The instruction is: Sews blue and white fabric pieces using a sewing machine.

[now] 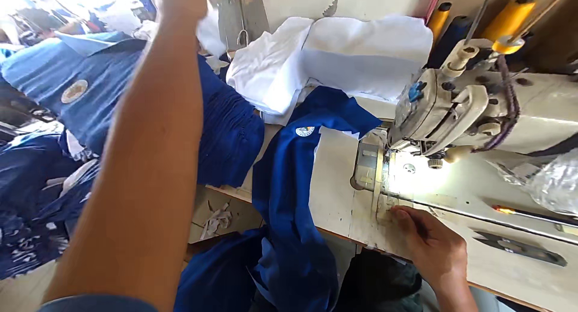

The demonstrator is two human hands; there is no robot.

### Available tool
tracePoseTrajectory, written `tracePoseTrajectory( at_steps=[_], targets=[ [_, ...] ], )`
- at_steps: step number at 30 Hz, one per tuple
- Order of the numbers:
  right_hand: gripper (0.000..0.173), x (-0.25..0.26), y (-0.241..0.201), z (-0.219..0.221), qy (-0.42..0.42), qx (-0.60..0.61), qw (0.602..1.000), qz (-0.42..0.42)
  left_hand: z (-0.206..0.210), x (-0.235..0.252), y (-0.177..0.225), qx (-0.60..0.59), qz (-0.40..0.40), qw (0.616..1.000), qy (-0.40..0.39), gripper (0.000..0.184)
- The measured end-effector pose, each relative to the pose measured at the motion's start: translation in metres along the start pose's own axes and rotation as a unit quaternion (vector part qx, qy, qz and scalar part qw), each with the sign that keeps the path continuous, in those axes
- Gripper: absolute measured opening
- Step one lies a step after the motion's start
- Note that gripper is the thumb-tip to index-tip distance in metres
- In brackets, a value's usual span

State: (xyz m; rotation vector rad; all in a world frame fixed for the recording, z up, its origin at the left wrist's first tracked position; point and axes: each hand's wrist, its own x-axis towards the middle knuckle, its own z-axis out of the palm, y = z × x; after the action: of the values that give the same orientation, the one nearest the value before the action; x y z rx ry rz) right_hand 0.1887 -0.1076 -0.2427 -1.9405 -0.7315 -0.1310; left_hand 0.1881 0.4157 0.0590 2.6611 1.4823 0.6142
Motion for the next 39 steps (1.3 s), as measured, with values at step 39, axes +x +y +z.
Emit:
tracePoseTrajectory(
  at_steps=[39],
  targets=[
    [0.066,0.059,-0.082,0.064,-0.134,0.093,0.987,0.010,0.110,-0.121,0.067,-0.361,0.072,0.916,-0.159,0.046]
  ],
)
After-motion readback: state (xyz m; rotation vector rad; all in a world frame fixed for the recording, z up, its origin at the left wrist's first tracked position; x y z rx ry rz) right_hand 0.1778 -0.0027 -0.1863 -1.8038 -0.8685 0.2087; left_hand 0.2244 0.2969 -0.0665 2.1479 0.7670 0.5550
